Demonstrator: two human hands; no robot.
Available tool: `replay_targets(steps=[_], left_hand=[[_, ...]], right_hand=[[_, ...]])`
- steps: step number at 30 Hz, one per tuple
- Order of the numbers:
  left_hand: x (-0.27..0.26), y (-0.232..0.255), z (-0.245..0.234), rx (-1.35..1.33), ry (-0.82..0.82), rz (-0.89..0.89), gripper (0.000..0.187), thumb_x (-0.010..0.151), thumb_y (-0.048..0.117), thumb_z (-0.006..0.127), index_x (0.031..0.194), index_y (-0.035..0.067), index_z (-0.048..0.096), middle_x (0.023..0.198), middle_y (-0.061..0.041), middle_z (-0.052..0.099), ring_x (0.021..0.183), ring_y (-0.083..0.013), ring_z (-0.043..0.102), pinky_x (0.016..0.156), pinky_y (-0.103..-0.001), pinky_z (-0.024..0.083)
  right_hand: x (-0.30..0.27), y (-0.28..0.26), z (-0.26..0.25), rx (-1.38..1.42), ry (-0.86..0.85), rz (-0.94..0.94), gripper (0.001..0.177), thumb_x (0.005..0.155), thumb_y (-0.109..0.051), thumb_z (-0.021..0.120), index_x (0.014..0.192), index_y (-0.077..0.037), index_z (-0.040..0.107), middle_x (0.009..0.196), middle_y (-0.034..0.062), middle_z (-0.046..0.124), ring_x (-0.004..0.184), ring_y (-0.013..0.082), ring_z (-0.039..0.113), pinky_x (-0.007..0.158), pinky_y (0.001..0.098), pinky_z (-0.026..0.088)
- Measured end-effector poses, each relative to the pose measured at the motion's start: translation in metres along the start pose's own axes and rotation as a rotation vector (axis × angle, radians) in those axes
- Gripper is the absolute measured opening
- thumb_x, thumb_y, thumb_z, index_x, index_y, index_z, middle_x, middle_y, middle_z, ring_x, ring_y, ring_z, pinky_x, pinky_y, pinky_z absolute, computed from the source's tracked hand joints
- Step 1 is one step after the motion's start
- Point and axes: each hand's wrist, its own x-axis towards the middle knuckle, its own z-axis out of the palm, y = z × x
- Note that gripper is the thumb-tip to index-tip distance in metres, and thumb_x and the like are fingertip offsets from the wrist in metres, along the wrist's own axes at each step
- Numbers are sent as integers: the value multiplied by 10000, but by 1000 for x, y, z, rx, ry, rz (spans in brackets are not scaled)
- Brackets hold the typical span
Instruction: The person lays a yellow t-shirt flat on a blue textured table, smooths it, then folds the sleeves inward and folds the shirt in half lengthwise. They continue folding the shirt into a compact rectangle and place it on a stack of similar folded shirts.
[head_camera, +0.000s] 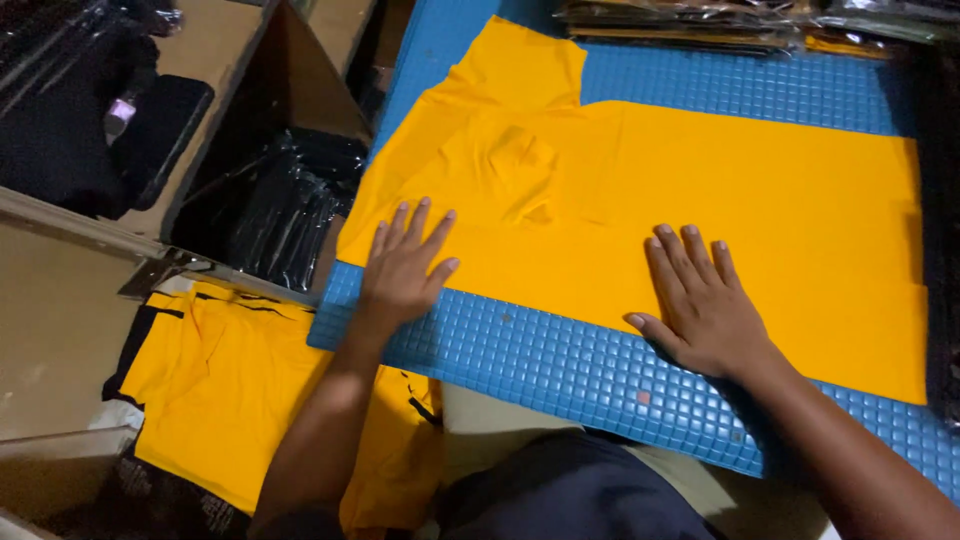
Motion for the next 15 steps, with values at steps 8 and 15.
replay_targets(steps=[8, 15], left_hand=[[-1, -34, 20, 7, 190, -57, 702, 1065, 519, 447, 1619, 98, 355, 1680, -210, 272, 1570, -385, 203, 1262, -537, 80], [-4, -21, 32, 73, 315, -46, 644, 1086, 432, 460, 1563, 1, 420, 1623, -240, 381, 1538, -382, 288, 1269, -509, 114]], right_hand=[[28, 12, -14, -214, -95, -3, 943, 795, -768, 442, 1580, -250, 368, 1594, 14, 376, 1500, 240, 330, 1247, 513, 207], [178, -15, -25, 397, 75, 28, 646, 856, -393, 758, 1421, -127, 595, 1201, 144, 706, 1203, 389, 661, 957, 546, 543]])
